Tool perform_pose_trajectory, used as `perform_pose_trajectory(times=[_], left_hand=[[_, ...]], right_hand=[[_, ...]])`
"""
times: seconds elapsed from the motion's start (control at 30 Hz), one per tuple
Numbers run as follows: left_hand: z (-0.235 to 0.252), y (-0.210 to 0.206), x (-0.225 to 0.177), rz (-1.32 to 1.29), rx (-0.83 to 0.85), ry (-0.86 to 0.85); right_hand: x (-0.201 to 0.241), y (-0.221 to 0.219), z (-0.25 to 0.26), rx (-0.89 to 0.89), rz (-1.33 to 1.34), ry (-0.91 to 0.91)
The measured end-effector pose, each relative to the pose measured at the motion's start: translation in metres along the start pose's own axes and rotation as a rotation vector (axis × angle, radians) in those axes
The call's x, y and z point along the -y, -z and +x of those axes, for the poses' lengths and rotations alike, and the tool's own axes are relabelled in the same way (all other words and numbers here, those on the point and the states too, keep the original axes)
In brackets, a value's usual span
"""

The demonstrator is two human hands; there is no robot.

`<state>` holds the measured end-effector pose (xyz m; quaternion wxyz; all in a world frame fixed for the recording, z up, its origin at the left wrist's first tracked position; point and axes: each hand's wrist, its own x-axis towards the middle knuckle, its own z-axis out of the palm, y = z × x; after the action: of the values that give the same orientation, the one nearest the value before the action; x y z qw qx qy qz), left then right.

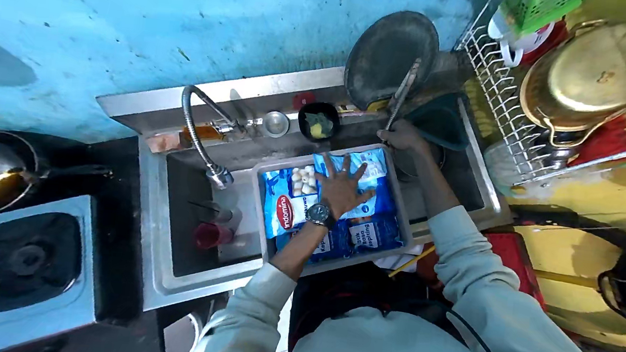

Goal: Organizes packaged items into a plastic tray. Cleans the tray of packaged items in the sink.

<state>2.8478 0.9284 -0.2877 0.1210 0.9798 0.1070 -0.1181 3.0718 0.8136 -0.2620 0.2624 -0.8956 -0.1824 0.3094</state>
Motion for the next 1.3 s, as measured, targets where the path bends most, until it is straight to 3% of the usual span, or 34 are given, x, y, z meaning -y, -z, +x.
perform_pose_trajectory(times=[0.1,0.27,0.5,0.9,1.17,1.3], left_hand=[[-0.002,-0.002,-0.017,0.044,0.059,-0.008],[-0.005,-0.029,-0.006,0.064,-0.070,-0.078],[0.022,-0.004,-0.019,0.046,0.110,0.058],[0.020,-0.022,-0.011,0.017,-0.099,0.036],[0.019,-0.023,-0.013,0.043,-0.058,0.009],[0.019,-0.027,-0.012,0.023,-0.115,0.008]], right_hand=[[-0.003,-0.001,0.001,0.009,0.015,-0.007],[-0.008,-0.006,0.000,-0.019,0.076,-0.006],[0.005,-0.012,-0.003,-0.013,0.100,0.000],[0.008,-0.021,-0.007,-0.115,0.213,0.015],[0.032,-0.018,-0.022,-0.202,0.193,-0.037],[0.033,-0.028,-0.014,-0.269,0.231,0.002]])
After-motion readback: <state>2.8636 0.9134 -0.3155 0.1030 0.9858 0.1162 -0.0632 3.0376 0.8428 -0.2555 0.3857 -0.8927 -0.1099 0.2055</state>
